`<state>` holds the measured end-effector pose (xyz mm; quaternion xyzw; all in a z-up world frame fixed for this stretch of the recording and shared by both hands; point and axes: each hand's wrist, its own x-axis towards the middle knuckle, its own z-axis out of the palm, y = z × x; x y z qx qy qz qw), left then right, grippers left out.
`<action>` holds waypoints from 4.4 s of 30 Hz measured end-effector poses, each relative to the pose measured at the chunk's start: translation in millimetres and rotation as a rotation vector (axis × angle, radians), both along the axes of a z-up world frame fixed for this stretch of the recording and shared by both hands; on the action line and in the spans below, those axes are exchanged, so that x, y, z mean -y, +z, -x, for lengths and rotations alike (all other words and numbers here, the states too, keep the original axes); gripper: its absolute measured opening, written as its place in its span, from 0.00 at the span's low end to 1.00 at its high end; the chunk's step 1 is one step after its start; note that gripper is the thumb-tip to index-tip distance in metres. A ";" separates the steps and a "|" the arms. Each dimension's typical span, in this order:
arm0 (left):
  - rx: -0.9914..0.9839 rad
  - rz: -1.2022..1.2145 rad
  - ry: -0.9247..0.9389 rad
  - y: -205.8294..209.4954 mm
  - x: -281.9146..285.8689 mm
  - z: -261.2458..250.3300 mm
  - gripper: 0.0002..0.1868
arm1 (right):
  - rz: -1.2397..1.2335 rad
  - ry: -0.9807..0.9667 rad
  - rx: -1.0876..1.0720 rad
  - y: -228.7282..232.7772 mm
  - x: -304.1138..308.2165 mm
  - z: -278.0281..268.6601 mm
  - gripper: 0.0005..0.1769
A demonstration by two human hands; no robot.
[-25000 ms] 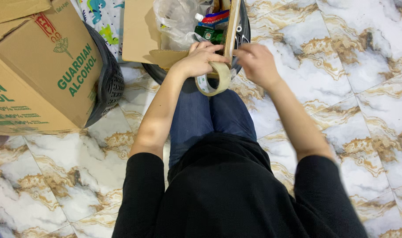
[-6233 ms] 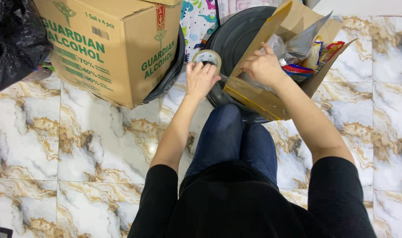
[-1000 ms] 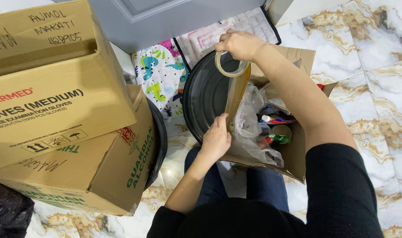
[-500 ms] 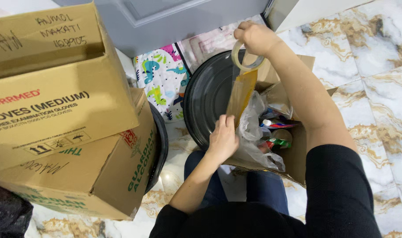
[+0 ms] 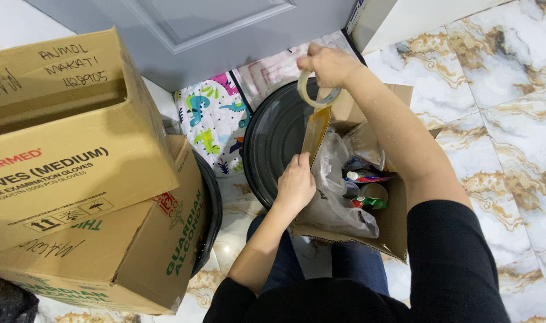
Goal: The person sits on the floor and uses scissors to cut pieces of clear packing tape, which are then applied to seal the flaps of a cardboard box. The person repeatedly pulls tape from the roll, cuts it, and presses it onto the box edges.
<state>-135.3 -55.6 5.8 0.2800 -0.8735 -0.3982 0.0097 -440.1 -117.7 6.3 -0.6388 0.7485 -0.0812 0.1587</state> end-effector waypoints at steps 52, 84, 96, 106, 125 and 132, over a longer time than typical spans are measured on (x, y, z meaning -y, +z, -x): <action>0.031 -0.015 0.119 -13.5 90.5 138.8 0.35 | 0.433 0.021 0.112 -28.9 -35.3 70.0 0.16; -0.337 0.045 0.234 -83.8 90.1 215.9 0.20 | 0.378 -1.048 1.246 -186.2 -248.3 141.3 0.42; -0.401 -0.552 0.359 -78.2 100.9 200.1 0.18 | 0.162 -0.487 1.486 -76.4 -276.4 92.9 0.16; -0.513 -0.403 0.195 -91.4 99.5 209.4 0.19 | -0.246 -0.280 1.076 -32.0 -247.1 75.7 0.10; 0.246 0.044 -0.264 -27.3 59.7 236.9 0.20 | 0.037 -0.360 0.292 5.7 -201.7 44.0 0.51; -0.004 -0.057 -0.435 -39.8 70.3 229.1 0.22 | 0.105 -0.193 0.143 -41.5 -194.7 43.6 0.12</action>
